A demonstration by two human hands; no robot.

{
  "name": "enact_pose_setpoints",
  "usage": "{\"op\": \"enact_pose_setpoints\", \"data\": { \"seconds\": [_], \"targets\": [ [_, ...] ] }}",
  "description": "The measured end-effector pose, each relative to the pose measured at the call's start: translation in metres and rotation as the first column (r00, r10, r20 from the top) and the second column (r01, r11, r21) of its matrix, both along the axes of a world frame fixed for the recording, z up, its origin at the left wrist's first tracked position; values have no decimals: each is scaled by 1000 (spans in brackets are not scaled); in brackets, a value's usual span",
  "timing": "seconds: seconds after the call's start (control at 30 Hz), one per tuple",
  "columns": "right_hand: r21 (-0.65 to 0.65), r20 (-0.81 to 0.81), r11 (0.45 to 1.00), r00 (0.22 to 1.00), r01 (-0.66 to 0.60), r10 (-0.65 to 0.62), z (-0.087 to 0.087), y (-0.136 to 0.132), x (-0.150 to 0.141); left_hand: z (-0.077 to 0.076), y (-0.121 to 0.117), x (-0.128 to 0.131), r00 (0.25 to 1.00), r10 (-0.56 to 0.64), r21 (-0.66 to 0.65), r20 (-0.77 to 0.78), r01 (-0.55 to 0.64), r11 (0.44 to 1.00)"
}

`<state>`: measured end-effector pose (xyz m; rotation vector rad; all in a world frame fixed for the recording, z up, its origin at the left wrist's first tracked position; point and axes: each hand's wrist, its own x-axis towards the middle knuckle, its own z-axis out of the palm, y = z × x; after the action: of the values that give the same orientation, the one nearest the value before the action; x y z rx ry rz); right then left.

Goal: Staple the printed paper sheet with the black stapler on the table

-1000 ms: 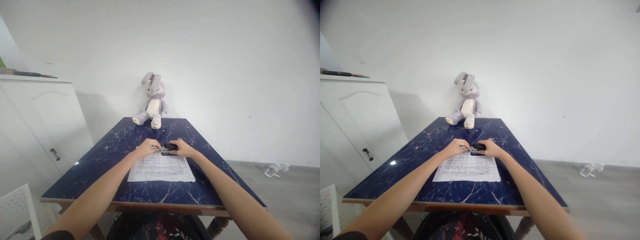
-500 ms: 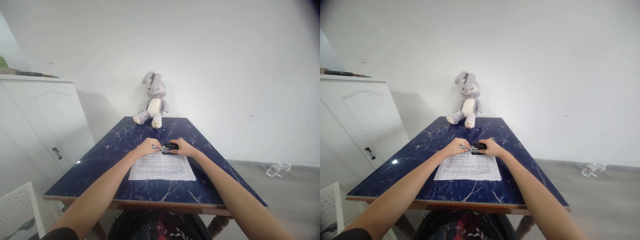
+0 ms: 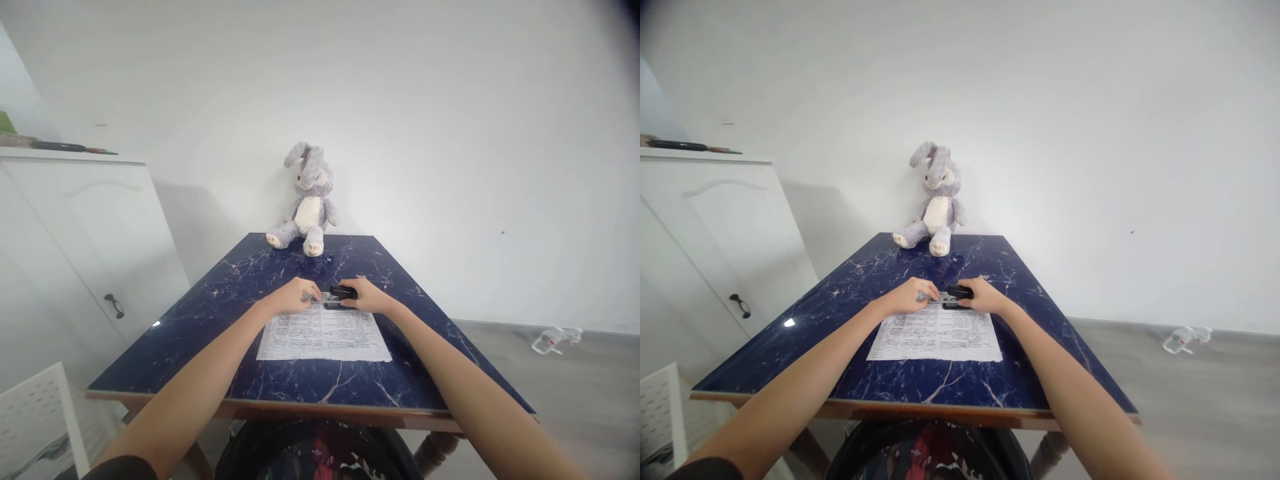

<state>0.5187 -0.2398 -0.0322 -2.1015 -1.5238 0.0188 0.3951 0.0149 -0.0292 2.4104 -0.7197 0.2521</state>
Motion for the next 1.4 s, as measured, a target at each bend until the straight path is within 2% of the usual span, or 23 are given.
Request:
{"op": "enact_pose_setpoints", "data": {
  "seconds": [0.13,0.23,0.33,0.43,0.57,0.67,0.8,0.97,1.03,1.1,1.17,1.2,1.33,1.4],
  "targets": [
    [20,-43,1000,999,-7,8,-1,-1,2,-4,3,4,999,12,-47,-46,-14,999],
    [49,-81,998,996,-30,34,-3,3,0,-11,-3,11,993,97,-133,-72,-105,986],
    [90,-82,996,996,-26,33,-7,12,-4,-20,-16,20,981,192,-149,-36,-195,969],
    [106,-62,994,998,9,-2,-11,21,-8,-26,-24,26,975,223,-140,19,-218,966],
    [99,-51,995,999,18,-13,-12,29,-16,-20,-14,24,978,207,-64,-10,-207,976],
    [80,-47,997,999,-19,23,-7,29,-22,-11,7,19,961,276,23,12,-277,961],
    [-33,-60,998,997,-46,44,8,9,-12,-13,27,19,899,427,30,96,-431,902],
    [-181,-146,983,989,5,-32,18,-54,34,-30,26,25,907,408,-2,108,-410,912],
    [-135,-251,991,967,21,-55,14,-75,51,-34,25,27,916,391,-12,90,-391,920],
    [2,-316,993,942,120,-113,8,-87,63,-36,26,28,913,398,-23,90,-397,917],
    [126,-313,974,939,190,-142,2,-89,69,-36,28,29,905,414,-39,100,-412,910],
    [161,-291,970,948,183,-130,-1,-87,70,-36,29,29,901,421,-45,108,-418,907],
    [141,-199,987,979,73,-44,-7,-77,71,-32,30,30,897,422,-39,128,-421,906],
    [127,-195,983,975,132,-106,-5,-77,70,-28,27,28,892,431,-44,138,-429,902]
  ]
}}
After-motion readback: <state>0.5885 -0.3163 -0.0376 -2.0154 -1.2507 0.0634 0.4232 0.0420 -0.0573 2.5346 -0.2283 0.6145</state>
